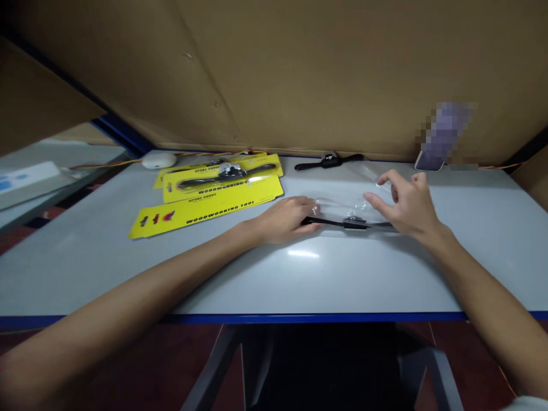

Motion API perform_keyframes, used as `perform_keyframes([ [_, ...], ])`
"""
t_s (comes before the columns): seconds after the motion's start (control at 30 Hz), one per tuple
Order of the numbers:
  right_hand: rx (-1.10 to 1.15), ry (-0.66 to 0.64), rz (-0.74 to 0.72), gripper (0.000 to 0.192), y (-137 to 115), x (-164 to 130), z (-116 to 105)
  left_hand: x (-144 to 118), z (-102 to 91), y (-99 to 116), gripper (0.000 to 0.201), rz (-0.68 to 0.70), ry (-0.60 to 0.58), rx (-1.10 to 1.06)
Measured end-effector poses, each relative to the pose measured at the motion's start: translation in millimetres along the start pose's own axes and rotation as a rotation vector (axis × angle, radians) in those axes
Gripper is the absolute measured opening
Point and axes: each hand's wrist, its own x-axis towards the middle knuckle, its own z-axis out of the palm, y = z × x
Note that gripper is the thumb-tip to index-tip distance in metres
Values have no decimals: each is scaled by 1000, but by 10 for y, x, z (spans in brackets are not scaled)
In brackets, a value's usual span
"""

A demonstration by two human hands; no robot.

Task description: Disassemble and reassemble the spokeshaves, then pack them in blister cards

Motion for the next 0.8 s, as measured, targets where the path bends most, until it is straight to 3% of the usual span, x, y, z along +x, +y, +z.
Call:
perform_keyframes([
  [0.13,14,-89,69,46,91,26,-35,10,-5,-30,28,38,-25,18],
  [0.27,95,-164,-66,43,50,34,-3,5,5,-40,36,54,10,-24],
  [0.37,230,-263,-151,38,-18,15,10,-32,12,-26,47,34,101,-68],
  [0.47,340,-347,-79,39,-104,-23,32,-91,26,-12,50,43,245,-40],
  [0.6,394,-265,-16,34,-199,-51,111,-145,61,-26,49,128,352,74],
  [0.7,307,-133,-36,28,-230,-50,159,-163,88,-57,43,194,301,95],
  [0.8,292,-113,-57,34,-239,-60,145,-170,105,-86,39,133,296,47],
])
